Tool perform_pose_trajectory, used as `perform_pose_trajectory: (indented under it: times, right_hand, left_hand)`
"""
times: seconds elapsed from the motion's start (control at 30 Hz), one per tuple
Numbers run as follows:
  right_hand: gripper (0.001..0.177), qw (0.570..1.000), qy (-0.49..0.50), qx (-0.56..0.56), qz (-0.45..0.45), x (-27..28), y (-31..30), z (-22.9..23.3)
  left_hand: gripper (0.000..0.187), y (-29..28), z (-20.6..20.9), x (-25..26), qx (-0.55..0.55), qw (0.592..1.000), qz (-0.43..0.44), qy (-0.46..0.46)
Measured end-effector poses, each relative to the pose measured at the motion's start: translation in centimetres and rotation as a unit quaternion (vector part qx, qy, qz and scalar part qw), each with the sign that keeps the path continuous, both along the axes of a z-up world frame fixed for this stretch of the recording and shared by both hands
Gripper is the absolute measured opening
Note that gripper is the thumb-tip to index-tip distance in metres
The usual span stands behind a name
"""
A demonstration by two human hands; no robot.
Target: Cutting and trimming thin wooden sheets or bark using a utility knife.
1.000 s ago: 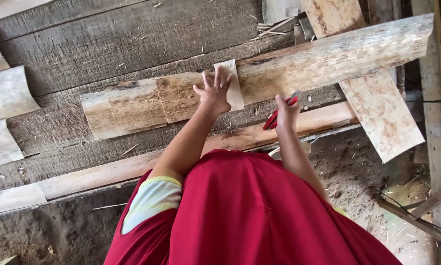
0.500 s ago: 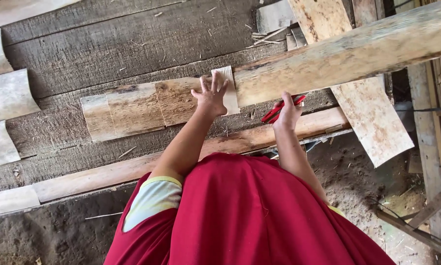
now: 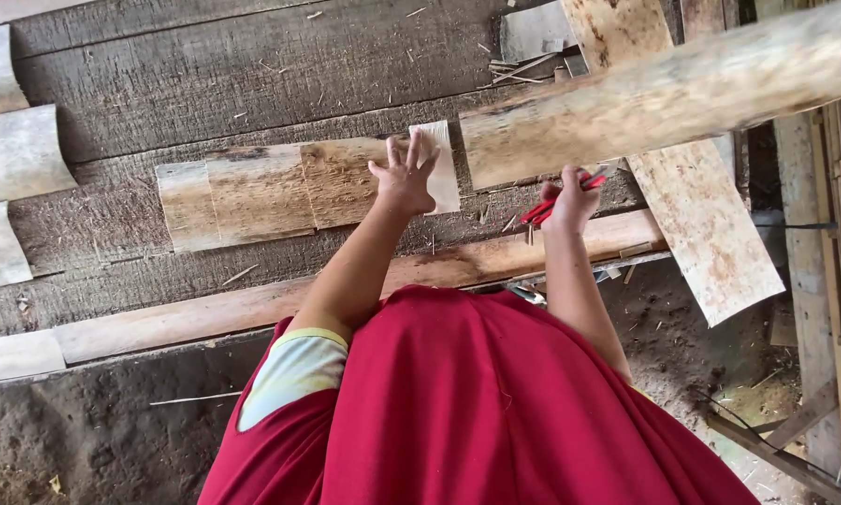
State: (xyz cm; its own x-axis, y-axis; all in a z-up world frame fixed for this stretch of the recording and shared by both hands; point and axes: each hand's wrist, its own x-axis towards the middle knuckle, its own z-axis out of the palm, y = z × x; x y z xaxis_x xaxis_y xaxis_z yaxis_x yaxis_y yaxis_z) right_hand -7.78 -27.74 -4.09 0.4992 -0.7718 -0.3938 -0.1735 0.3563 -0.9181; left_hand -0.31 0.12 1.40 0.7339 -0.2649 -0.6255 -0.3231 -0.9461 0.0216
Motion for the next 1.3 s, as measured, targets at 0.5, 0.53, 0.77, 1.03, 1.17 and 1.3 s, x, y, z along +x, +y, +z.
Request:
perform_pose_trajectory:
  times: [0.5, 0.53, 0.77, 1.03, 1.17, 1.3]
  right_hand:
    - [0.066, 0.654, 0.159, -0.454, 0.584, 1.0, 15.3, 2.9]
    - [0.066, 0.649, 0.154, -0.455, 0.59, 1.2, 15.2, 2.8]
    - [0.049, 0.738, 0.141, -0.471, 0.462, 1.8, 13.1, 0.1]
    - [0.045, 0.751, 0.144, -0.47, 0.441, 2.1, 12.7, -2.4]
    - [0.042, 0.769, 0.207, -0.432, 0.423, 2.6, 13.9, 0.9]
    - [0.047, 0.819, 0.184, -0.329, 0.432, 2.5, 17.3, 4.5]
  left_hand:
    - [0.068, 8.3, -0.3, -4.1, -0.087, 0.937, 0.24, -0.239]
    - [0.068, 9.4, -0.1, -4.4, -0.084, 0.935, 0.247, -0.241]
    - [0.074, 14.1, -2.6, -4.5, -0.133, 0.84, 0.469, -0.236]
    - [0.039, 15.9, -7.2, -2.9, -0.27, 0.711, 0.601, -0.247]
    - [0.026, 16.4, -1.4, -3.8, -0.503, 0.565, 0.603, -0.253]
    - [0.021, 22.1, 0.3, -3.6, -0.545, 0.509, 0.598, -0.293]
